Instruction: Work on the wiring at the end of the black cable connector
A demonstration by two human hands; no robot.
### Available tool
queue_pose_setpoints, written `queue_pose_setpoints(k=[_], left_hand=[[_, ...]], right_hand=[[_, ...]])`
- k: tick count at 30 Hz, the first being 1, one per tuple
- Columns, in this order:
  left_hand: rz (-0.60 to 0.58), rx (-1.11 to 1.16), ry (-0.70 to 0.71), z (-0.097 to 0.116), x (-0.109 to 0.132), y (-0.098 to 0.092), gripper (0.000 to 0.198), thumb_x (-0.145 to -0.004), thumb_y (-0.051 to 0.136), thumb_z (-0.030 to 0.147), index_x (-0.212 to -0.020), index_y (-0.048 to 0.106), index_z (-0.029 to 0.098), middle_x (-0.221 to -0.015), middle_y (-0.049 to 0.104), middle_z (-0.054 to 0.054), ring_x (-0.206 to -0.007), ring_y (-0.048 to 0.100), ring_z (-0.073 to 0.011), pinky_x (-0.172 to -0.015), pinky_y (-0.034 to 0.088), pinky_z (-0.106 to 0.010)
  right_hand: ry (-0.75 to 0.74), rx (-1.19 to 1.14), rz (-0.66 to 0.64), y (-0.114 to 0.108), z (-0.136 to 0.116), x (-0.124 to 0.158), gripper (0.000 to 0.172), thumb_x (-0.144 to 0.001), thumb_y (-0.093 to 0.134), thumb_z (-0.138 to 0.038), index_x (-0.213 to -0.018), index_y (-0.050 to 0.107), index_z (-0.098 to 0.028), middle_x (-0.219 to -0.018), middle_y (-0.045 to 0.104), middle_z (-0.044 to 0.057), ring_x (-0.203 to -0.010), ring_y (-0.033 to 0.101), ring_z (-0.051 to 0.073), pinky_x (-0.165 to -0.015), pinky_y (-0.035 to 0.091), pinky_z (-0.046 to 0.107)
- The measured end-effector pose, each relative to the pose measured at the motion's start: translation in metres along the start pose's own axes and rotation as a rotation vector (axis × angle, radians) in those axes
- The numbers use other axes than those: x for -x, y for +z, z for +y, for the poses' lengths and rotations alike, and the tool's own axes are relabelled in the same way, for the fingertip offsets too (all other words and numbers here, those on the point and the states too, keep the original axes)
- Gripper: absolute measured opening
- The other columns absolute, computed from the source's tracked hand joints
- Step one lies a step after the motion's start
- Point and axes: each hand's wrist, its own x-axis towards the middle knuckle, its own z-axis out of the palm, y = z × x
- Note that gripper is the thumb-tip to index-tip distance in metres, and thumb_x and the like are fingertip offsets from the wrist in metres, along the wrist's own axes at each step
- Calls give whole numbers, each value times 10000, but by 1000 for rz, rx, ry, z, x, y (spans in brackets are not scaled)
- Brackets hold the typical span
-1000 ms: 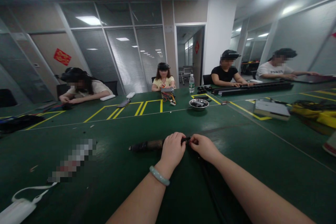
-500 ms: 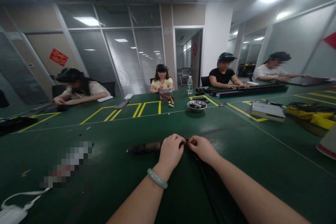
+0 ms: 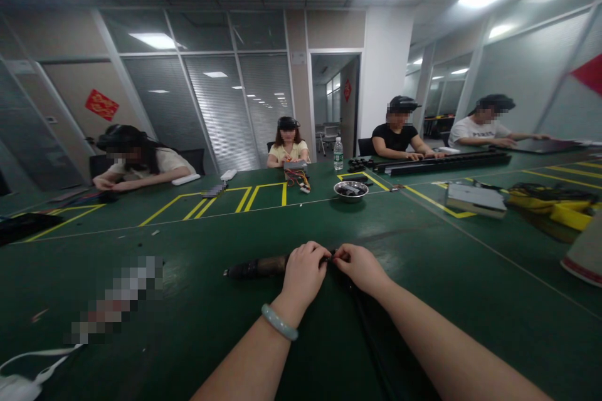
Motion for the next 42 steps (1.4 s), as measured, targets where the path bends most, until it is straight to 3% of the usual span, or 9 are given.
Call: queue_pose_setpoints(k=[11,42], left_hand=[[-26,-2,-29,2,0,-4,135,-825,614,163,-916,655,254,-987,605,-1,-956,556,-184,-841,401,-320],[-1,24,-9,2,3,-4,94,-854,602,204,-932,638,242,-993,602,-4,-973,556,-194,-865,416,-339]], right_hand=[[-37,-9,-33,0,-3,3,91,-804,605,-265,-795,681,-216,-726,684,-12,-649,592,133,-567,354,214],[-35,-64,-80,-7,-1,1,103,-774,600,-212,-824,685,-182,-730,688,6,-644,591,132,-570,383,205]])
